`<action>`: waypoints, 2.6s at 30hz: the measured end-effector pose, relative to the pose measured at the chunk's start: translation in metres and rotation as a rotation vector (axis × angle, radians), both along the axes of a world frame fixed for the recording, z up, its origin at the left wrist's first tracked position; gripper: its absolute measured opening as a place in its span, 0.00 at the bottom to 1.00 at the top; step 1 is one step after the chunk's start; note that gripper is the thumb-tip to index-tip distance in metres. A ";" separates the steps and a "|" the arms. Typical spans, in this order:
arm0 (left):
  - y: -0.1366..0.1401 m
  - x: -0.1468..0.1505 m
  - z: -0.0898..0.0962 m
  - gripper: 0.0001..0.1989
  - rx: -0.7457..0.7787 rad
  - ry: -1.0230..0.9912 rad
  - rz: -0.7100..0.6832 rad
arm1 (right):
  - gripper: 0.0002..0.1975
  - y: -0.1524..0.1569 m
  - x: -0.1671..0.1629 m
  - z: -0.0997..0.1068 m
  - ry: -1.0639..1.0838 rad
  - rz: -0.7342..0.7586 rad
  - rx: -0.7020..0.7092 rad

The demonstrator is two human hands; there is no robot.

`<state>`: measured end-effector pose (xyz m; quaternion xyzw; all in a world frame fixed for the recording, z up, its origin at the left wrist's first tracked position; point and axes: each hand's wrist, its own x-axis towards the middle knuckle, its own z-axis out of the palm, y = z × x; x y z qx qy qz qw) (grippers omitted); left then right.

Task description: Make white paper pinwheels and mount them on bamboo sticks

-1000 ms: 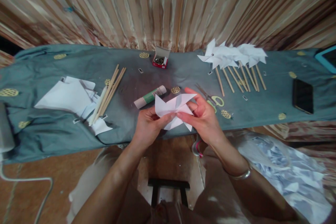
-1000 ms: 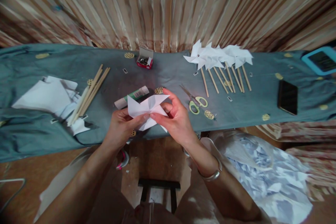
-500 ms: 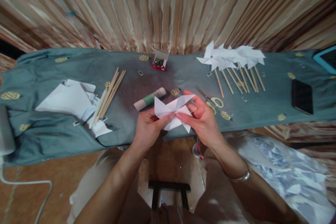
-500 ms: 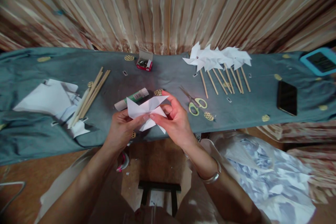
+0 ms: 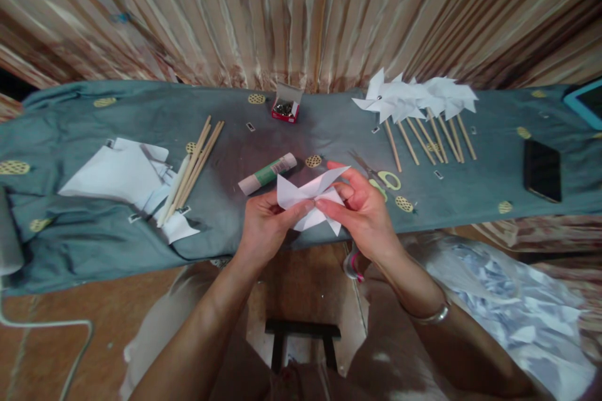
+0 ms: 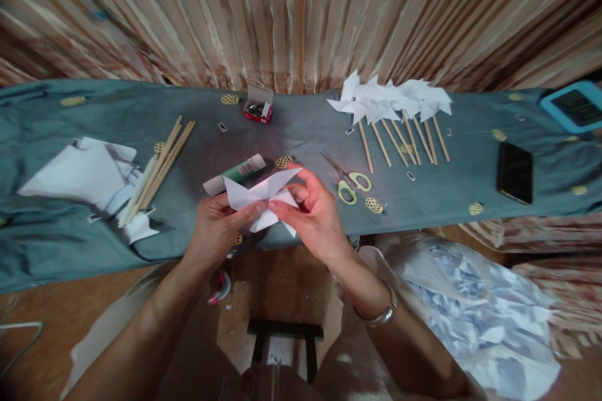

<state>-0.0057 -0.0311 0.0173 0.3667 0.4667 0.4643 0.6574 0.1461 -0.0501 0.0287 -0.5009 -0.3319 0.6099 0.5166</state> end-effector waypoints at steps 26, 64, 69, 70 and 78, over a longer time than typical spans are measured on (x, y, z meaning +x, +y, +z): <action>-0.001 0.000 0.002 0.12 -0.017 0.057 -0.001 | 0.29 -0.001 0.000 0.001 -0.066 -0.011 -0.001; 0.001 0.004 -0.006 0.14 -0.110 -0.026 0.032 | 0.23 0.001 0.002 -0.007 -0.020 0.066 -0.024; 0.000 0.004 -0.008 0.14 -0.133 -0.038 0.008 | 0.23 0.001 0.004 -0.008 -0.021 0.077 -0.030; 0.000 0.004 -0.009 0.14 -0.140 -0.050 0.004 | 0.22 0.001 0.004 -0.008 -0.017 0.077 -0.028; -0.002 0.009 -0.012 0.16 -0.158 -0.139 0.045 | 0.23 0.002 0.002 -0.010 0.057 0.045 -0.058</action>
